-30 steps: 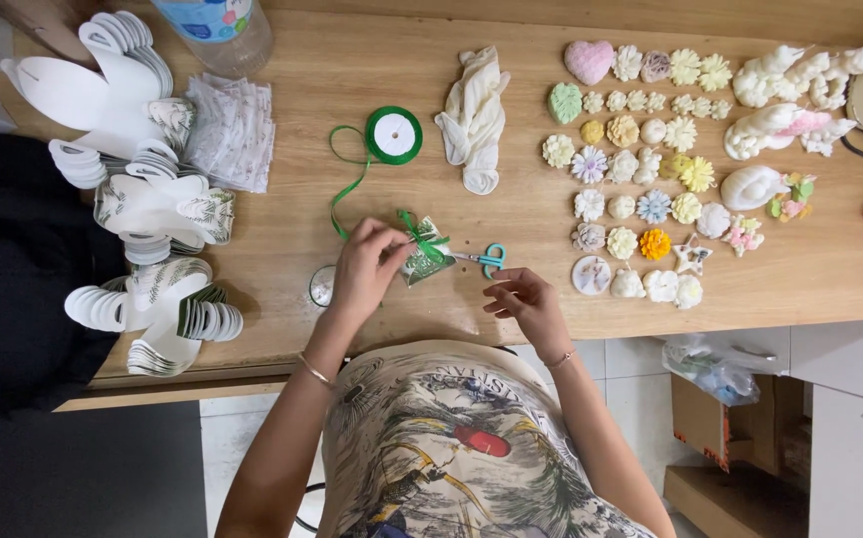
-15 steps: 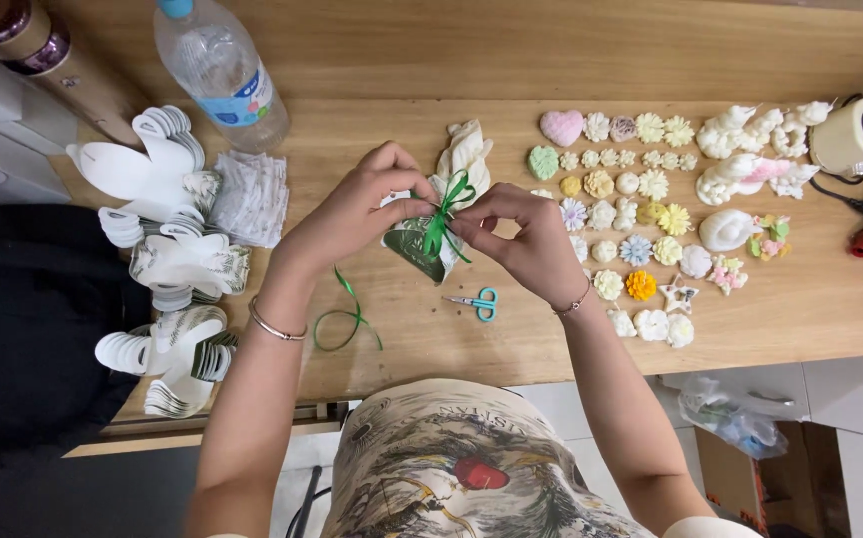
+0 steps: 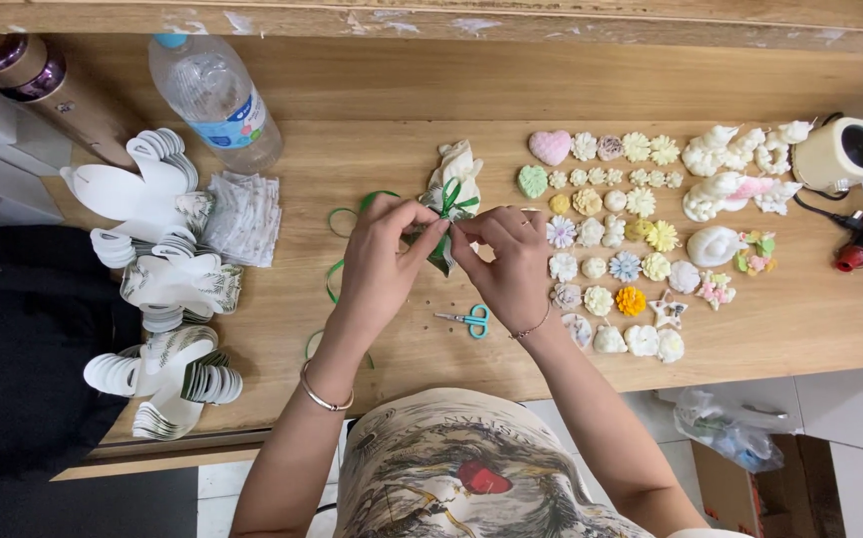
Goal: Tie a ribbon on a decorative candle gift bag and prepare for further packaging.
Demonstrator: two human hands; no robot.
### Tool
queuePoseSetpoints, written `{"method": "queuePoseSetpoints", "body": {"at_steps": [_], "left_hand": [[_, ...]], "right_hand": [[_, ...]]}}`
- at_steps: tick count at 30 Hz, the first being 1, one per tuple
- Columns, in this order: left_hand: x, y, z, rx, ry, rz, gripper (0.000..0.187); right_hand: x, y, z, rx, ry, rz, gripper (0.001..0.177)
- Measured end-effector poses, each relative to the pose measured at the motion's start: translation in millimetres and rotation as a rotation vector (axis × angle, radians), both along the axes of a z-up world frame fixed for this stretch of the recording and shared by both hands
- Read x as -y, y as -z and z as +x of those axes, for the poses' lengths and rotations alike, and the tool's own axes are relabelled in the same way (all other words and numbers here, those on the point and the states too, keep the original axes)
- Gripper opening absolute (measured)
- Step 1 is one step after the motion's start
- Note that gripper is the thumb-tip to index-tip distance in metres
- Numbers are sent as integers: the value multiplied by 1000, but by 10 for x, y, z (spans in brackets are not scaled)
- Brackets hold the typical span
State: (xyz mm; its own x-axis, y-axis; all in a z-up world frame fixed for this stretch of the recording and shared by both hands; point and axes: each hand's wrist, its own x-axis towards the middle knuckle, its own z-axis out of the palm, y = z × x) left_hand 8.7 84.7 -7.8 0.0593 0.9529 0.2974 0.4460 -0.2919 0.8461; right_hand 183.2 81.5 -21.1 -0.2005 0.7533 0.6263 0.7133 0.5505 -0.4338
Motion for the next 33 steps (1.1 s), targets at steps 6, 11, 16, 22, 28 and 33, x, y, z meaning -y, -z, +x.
{"method": "queuePoseSetpoints", "body": {"at_steps": [6, 11, 16, 22, 28, 33], "left_hand": [[-78, -15, -81, 80, 119, -91, 11], [-84, -125, -153, -116, 163, -57, 11], [-109, -81, -196, -251, 239, 35, 10], [-183, 18, -249, -297, 236, 69, 12], [-42, 422, -237, 16, 187, -84, 101], [76, 1035, 105, 634, 245, -258, 126]], "right_hand": [[5, -57, -11, 93, -8, 51, 13], [14, -15, -61, 156, 21, 105, 16], [41, 21, -79, 126, 39, 87, 15], [58, 92, -102, 68, 91, 54, 12], [54, 87, -163, -9, 223, 32, 13], [76, 217, -233, -122, 253, -39, 14]]}}
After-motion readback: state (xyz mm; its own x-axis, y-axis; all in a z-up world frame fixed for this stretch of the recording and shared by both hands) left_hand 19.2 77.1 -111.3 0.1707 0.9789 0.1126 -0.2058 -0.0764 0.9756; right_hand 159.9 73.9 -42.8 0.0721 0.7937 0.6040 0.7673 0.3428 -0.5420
